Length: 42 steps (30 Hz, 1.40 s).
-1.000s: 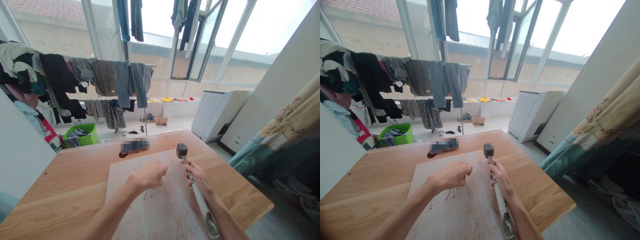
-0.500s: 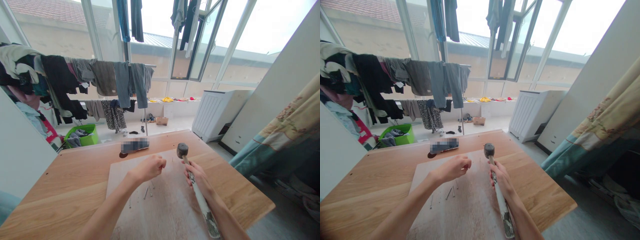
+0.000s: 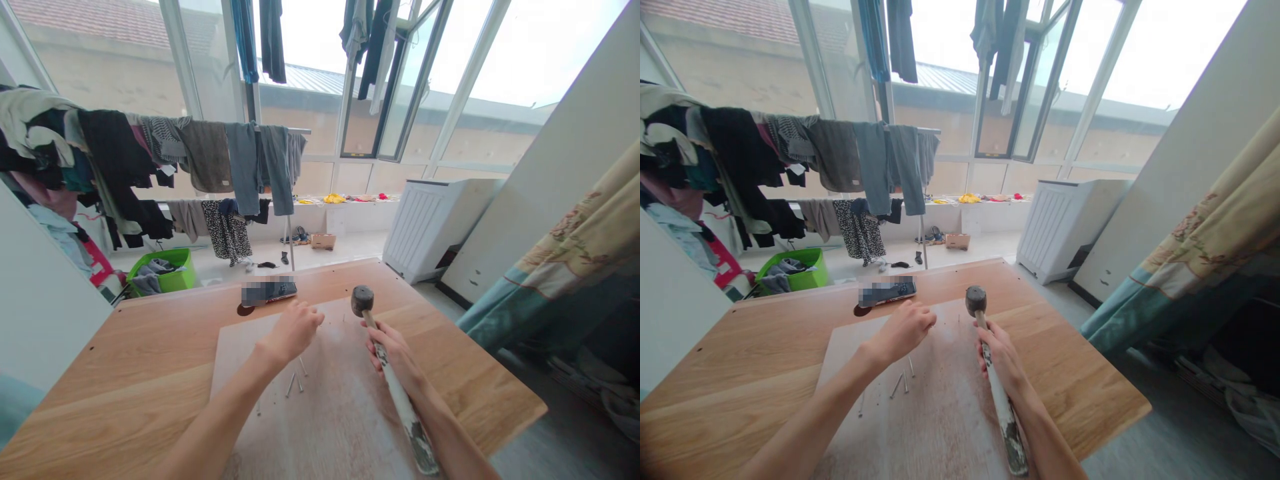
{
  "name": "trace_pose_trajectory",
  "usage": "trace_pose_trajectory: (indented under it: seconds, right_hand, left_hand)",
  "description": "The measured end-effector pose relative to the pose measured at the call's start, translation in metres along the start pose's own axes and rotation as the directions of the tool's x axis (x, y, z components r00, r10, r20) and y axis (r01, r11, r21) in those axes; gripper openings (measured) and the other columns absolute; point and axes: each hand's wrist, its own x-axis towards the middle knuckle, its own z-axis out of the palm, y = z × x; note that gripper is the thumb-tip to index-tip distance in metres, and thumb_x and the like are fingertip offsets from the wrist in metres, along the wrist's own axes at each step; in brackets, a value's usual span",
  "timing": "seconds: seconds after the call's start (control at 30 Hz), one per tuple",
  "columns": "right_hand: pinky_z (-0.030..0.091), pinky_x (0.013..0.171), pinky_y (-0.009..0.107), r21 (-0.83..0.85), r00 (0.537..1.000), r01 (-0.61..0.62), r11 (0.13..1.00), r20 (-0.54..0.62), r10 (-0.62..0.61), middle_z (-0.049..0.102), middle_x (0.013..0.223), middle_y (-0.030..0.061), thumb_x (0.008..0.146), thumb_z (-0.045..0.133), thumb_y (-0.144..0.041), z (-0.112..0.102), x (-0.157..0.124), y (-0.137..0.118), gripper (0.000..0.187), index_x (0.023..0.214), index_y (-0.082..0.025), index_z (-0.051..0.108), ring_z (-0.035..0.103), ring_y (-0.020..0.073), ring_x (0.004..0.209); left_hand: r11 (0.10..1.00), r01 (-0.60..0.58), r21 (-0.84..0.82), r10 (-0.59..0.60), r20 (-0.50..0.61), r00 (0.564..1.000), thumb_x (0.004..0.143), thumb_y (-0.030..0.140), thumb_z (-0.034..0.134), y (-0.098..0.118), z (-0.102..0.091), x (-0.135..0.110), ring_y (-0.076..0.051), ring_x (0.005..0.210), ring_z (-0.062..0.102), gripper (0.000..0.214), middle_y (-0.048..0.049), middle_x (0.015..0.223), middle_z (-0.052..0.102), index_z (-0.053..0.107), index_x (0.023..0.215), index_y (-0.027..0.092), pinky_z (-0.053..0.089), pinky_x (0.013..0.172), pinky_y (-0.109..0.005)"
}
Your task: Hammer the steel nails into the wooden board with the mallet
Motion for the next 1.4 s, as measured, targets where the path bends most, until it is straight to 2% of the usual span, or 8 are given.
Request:
trace_pose_trajectory:
  seconds: [0.13, 0.2, 0.47, 0.6, 0.73, 1.03, 1.2, 1.4]
  right_hand:
    - [0.034, 0.030, 0.018, -0.011, 1.000, 0.009, 1.000, 0.008, -0.009, 0.051, 0.058, -0.0086, 0.075, 0.065, -0.046, 0.002, -0.002, -0.003, 0.046, 0.111, -0.019, 0.056, 0.041, 0.0071, 0.037]
    - [0.033, 0.030, 0.018, -0.015, 1.000, 0.009, 1.000, 0.006, -0.009, 0.051, 0.057, -0.0086, 0.075, 0.065, -0.046, 0.002, -0.002, -0.003, 0.046, 0.110, -0.019, 0.056, 0.041, 0.0072, 0.036]
    - [0.033, 0.030, 0.017, 0.000, 1.000, 0.005, 1.000, 0.029, -0.005, 0.052, 0.058, -0.0085, 0.075, 0.065, -0.048, 0.000, 0.003, 0.002, 0.047, 0.110, -0.019, 0.055, 0.043, 0.0069, 0.036]
    - [0.032, 0.030, 0.017, -0.006, 1.000, 0.002, 1.000, 0.027, -0.001, 0.052, 0.058, -0.0090, 0.075, 0.065, -0.048, 0.001, 0.003, 0.002, 0.048, 0.111, -0.019, 0.054, 0.043, 0.0069, 0.036]
    - [0.032, 0.029, 0.018, 0.007, 0.999, 0.011, 1.000, 0.032, -0.011, 0.052, 0.057, -0.0089, 0.073, 0.066, -0.049, 0.003, 0.002, 0.001, 0.051, 0.112, -0.019, 0.054, 0.043, 0.0074, 0.034]
    - [0.031, 0.029, 0.018, 0.076, 0.995, 0.085, 0.993, 0.048, -0.088, 0.051, 0.058, -0.0087, 0.076, 0.065, -0.049, 0.007, -0.008, -0.007, 0.053, 0.117, -0.018, 0.054, 0.041, 0.0073, 0.035]
    - [0.030, 0.028, 0.018, 0.153, 0.975, 0.088, 0.984, 0.190, -0.117, 0.050, 0.058, -0.0084, 0.079, 0.063, -0.048, 0.013, -0.015, -0.010, 0.052, 0.120, -0.016, 0.055, 0.040, 0.0072, 0.034]
    - [0.032, 0.030, 0.018, 0.121, 0.947, 0.065, 0.991, 0.304, -0.099, 0.053, 0.061, -0.0077, 0.084, 0.061, -0.048, 0.015, -0.008, 0.006, 0.051, 0.124, -0.016, 0.053, 0.042, 0.0069, 0.035]
  left_hand:
    - [0.980, 0.061, -0.192, -0.088, -0.140, 0.986, 0.095, 0.014, 0.050, -0.006, 0.013, 0.005, -0.021, 0.094, 0.068, 0.023, -0.0079, 0.099, 0.075, 0.070, 0.107, 0.019, 0.049, 0.089, -0.034]
    - [0.953, 0.069, -0.295, -0.128, -0.182, 0.975, 0.095, 0.015, 0.050, -0.008, 0.020, 0.007, -0.019, 0.093, 0.068, 0.028, -0.0063, 0.100, 0.075, 0.068, 0.116, 0.020, 0.051, 0.087, -0.031]
    - [0.846, 0.039, -0.531, -0.194, -0.241, 0.951, 0.090, 0.018, 0.057, -0.008, 0.035, 0.020, -0.015, 0.080, 0.070, 0.016, -0.0040, 0.089, 0.075, 0.069, 0.102, 0.016, 0.056, 0.080, -0.028]
    - [0.843, 0.035, -0.536, -0.193, -0.241, 0.951, 0.087, 0.017, 0.061, -0.009, 0.045, 0.023, -0.016, 0.081, 0.069, 0.010, -0.0036, 0.088, 0.075, 0.069, 0.093, 0.017, 0.055, 0.078, -0.027]
    - [0.861, 0.039, -0.506, -0.174, -0.221, 0.960, 0.087, 0.016, 0.060, -0.012, 0.053, 0.021, -0.016, 0.078, 0.068, 0.013, -0.0037, 0.090, 0.075, 0.071, 0.095, 0.017, 0.054, 0.076, -0.028]
    - [0.890, 0.053, -0.453, -0.152, -0.186, 0.971, 0.087, 0.014, 0.060, -0.011, 0.050, 0.017, -0.017, 0.084, 0.069, 0.019, -0.0043, 0.095, 0.075, 0.070, 0.101, 0.019, 0.053, 0.085, -0.030]
    - [0.888, 0.089, -0.451, -0.191, -0.185, 0.964, 0.084, 0.015, 0.063, -0.008, 0.049, 0.019, -0.018, 0.080, 0.069, 0.034, -0.0016, 0.089, 0.076, 0.065, 0.117, 0.020, 0.053, 0.083, -0.031]
    - [0.892, 0.074, -0.445, -0.187, -0.214, 0.959, 0.080, 0.007, 0.063, -0.008, 0.047, 0.020, -0.019, 0.087, 0.070, 0.040, -0.0013, 0.088, 0.075, 0.065, 0.117, 0.020, 0.051, 0.087, -0.031]
